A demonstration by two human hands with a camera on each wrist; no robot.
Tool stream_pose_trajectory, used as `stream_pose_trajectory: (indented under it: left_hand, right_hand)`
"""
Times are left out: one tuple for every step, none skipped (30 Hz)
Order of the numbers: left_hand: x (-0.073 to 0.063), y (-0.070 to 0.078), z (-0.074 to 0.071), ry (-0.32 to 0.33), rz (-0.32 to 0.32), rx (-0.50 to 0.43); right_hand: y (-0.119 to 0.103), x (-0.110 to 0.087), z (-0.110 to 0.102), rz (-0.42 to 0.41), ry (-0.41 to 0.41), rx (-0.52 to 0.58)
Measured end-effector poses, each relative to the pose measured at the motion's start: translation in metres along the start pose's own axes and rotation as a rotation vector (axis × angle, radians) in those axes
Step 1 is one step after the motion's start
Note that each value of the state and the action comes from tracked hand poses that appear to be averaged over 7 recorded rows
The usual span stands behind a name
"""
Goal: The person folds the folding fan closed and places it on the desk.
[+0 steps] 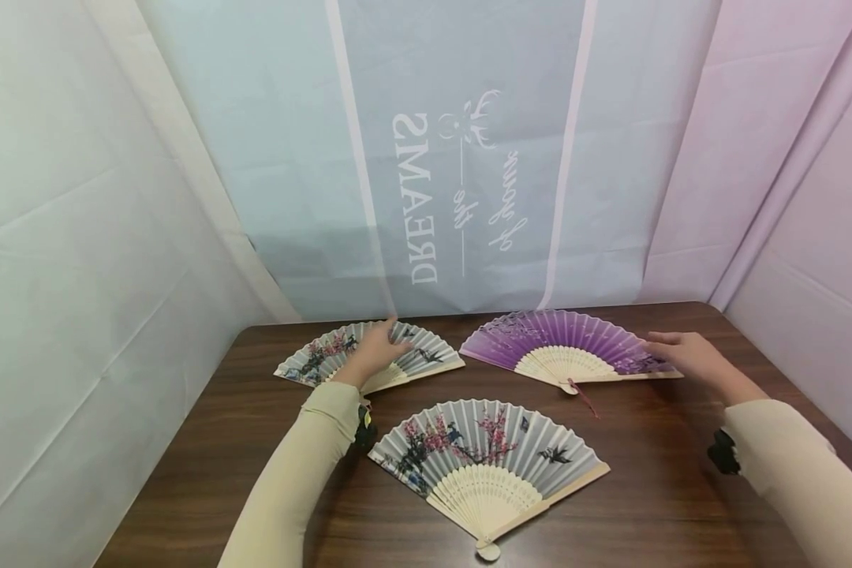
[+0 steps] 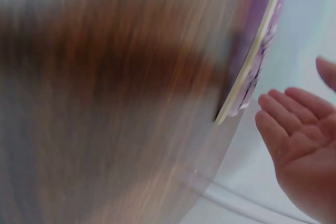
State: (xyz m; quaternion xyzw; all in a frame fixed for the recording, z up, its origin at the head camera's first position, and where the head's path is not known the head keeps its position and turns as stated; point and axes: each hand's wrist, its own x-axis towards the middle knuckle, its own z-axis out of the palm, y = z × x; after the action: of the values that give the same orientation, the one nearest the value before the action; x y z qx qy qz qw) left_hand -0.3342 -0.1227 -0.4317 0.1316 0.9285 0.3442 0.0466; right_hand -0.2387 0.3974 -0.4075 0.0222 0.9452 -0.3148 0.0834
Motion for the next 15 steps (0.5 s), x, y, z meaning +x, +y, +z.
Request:
stream_pose_trajectory:
  left_hand:
    - [0.000, 0.001, 0.002, -0.004, 0.007, 0.010]
    - [0.001, 0.002, 0.004, -0.008, 0.014, 0.020]
    - [0.001, 0.003, 0.006, -0.008, 0.022, 0.027]
    - [0.001, 0.004, 0.007, -0.013, 0.022, 0.027]
    - [0.001, 0.005, 0.009, -0.013, 0.026, 0.028]
    - [0.001, 0.006, 0.010, -0.016, 0.031, 0.028]
    - [0.000, 0.008, 0.011, -0.020, 0.032, 0.021]
    - [0.001, 0.009, 0.012, -0.019, 0.035, 0.018]
    - [0.001, 0.010, 0.014, -0.019, 0.040, 0.015]
    - [0.001, 0.011, 0.015, -0.022, 0.041, -0.001]
    - [0.002, 0.013, 0.017, -0.023, 0.045, -0.012]
    - [0.002, 0.014, 0.018, -0.023, 0.049, -0.015]
    - [0.003, 0.015, 0.020, -0.019, 0.057, -0.014]
    - [0.004, 0.016, 0.021, -0.018, 0.066, -0.010]
    - [0.005, 0.018, 0.023, -0.017, 0.074, -0.012]
  right_hand:
    - [-0.001, -0.001, 0.001, -0.009, 0.016, -0.007]
    - [-0.002, -0.003, 0.002, -0.015, 0.027, -0.009]
    - [-0.003, -0.004, 0.003, -0.022, 0.035, -0.008]
    - [-0.005, -0.005, 0.005, -0.020, 0.036, 0.004]
    - [-0.006, -0.006, 0.006, -0.020, 0.036, 0.012]
    - [-0.008, -0.007, 0.007, -0.018, 0.036, 0.021]
    - [-0.009, -0.008, 0.008, -0.016, 0.032, 0.034]
    - [-0.010, -0.009, 0.009, -0.008, 0.025, 0.063]
    - [-0.012, -0.010, 0.009, 0.002, 0.018, 0.091]
    - [-0.013, -0.011, 0.010, 0.009, 0.016, 0.113]
    - [-0.013, -0.012, 0.011, 0.014, 0.015, 0.125]
    - [-0.014, -0.014, 0.012, 0.022, 0.014, 0.141]
    - [-0.015, -0.016, 0.012, 0.027, 0.013, 0.157]
    - [-0.016, -0.018, 0.013, 0.030, 0.017, 0.168]
    - [-0.017, -0.019, 0.014, 0.026, 0.027, 0.166]
